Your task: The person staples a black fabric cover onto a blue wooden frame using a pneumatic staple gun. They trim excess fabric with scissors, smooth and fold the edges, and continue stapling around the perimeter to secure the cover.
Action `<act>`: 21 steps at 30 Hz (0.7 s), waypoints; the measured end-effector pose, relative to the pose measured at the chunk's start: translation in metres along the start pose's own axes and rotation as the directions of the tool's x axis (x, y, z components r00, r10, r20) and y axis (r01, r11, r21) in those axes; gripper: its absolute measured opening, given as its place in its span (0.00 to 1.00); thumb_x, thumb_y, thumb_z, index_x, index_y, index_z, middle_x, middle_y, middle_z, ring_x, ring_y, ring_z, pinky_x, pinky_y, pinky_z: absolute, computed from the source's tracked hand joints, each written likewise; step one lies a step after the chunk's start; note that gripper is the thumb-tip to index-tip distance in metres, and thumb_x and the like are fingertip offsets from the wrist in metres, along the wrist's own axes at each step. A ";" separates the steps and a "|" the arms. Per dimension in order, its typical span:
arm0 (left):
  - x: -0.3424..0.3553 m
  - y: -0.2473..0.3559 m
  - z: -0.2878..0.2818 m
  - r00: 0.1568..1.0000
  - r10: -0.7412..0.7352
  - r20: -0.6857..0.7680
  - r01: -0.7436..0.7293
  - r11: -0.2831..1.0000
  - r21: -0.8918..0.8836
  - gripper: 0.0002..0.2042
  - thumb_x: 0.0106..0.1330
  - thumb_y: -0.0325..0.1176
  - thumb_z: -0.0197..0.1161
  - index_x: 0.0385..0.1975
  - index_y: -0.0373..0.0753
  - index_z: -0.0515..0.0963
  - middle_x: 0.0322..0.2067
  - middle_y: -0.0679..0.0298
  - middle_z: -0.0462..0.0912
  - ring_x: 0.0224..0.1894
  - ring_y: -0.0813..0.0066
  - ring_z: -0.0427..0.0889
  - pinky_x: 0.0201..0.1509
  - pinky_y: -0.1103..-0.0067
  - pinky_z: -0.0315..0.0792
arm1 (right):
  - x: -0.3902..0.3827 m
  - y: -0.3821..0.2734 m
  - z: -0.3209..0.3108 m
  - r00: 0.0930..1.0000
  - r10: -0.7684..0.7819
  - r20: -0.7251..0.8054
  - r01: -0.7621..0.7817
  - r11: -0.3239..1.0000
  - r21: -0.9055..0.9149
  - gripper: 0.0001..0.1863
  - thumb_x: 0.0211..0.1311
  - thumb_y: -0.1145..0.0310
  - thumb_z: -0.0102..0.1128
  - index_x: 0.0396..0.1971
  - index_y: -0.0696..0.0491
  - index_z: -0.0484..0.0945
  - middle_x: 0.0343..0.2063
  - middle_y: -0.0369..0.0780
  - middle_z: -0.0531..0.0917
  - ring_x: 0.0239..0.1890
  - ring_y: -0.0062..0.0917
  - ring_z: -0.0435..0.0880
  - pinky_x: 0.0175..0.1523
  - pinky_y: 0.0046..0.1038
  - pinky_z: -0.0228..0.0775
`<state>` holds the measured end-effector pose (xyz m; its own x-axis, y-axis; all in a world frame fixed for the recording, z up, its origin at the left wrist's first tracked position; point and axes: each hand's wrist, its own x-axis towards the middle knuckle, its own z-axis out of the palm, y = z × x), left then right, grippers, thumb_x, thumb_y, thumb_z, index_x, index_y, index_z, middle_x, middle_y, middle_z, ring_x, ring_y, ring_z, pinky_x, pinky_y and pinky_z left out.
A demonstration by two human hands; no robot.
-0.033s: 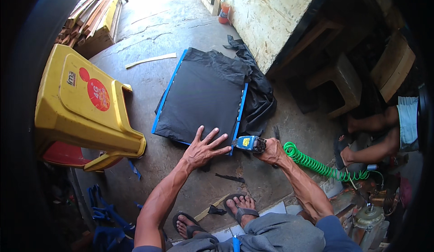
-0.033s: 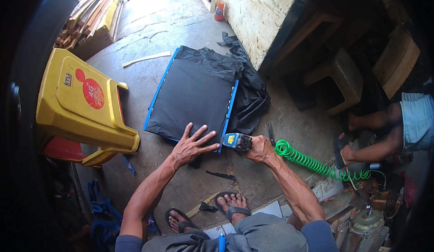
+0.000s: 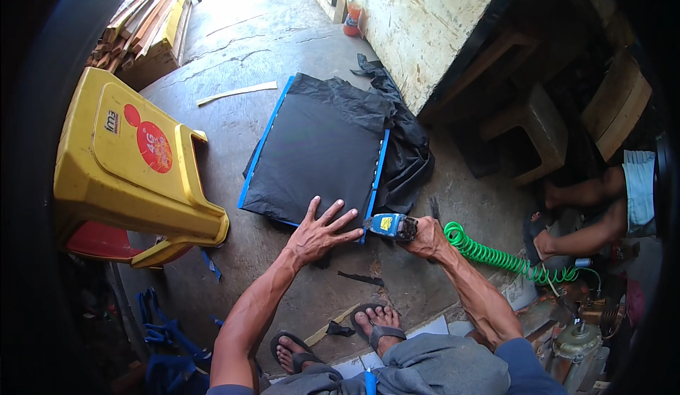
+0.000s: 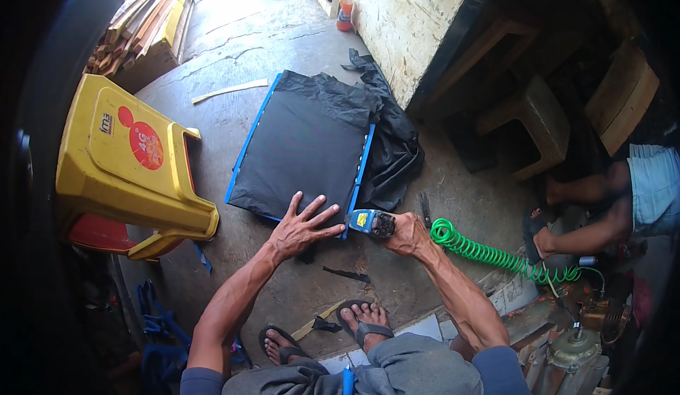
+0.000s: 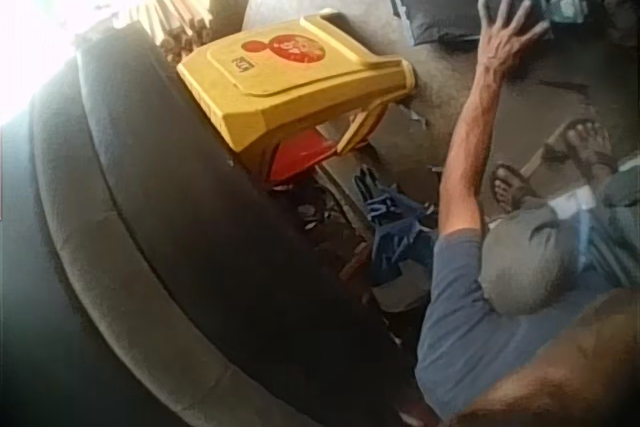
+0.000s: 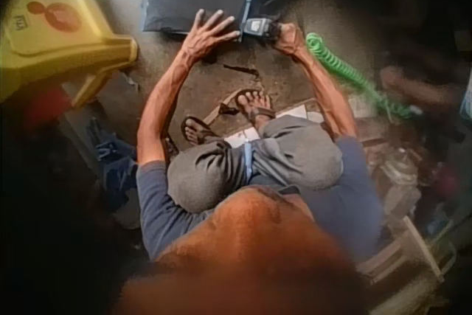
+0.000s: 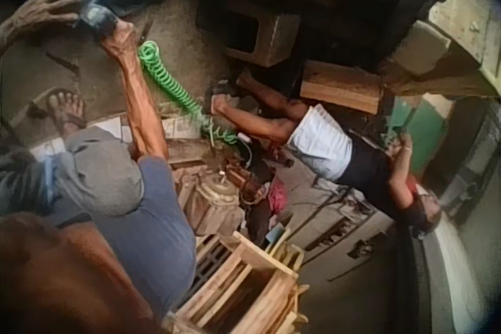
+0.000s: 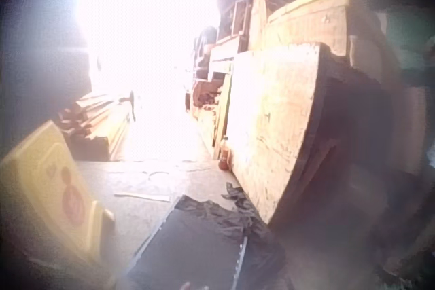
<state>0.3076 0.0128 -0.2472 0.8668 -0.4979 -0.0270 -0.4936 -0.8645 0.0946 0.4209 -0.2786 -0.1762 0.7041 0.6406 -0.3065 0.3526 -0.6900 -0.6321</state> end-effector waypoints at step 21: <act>0.002 -0.004 0.000 0.999 -0.030 0.011 0.030 1.000 -0.004 0.35 0.71 0.35 0.57 0.73 0.83 0.59 0.81 0.73 0.50 0.82 0.57 0.50 0.79 0.38 0.39 | 0.036 -0.032 -0.019 0.998 0.047 -0.042 -0.055 0.969 -0.239 0.12 0.54 0.58 0.72 0.33 0.51 0.88 0.30 0.51 0.88 0.38 0.47 0.90 0.44 0.43 0.82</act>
<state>0.3114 0.0158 -0.2476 0.8803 -0.4727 -0.0405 -0.4673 -0.8787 0.0982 0.4468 -0.2397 -0.1531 0.7449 0.5931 -0.3056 0.4504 -0.7849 -0.4255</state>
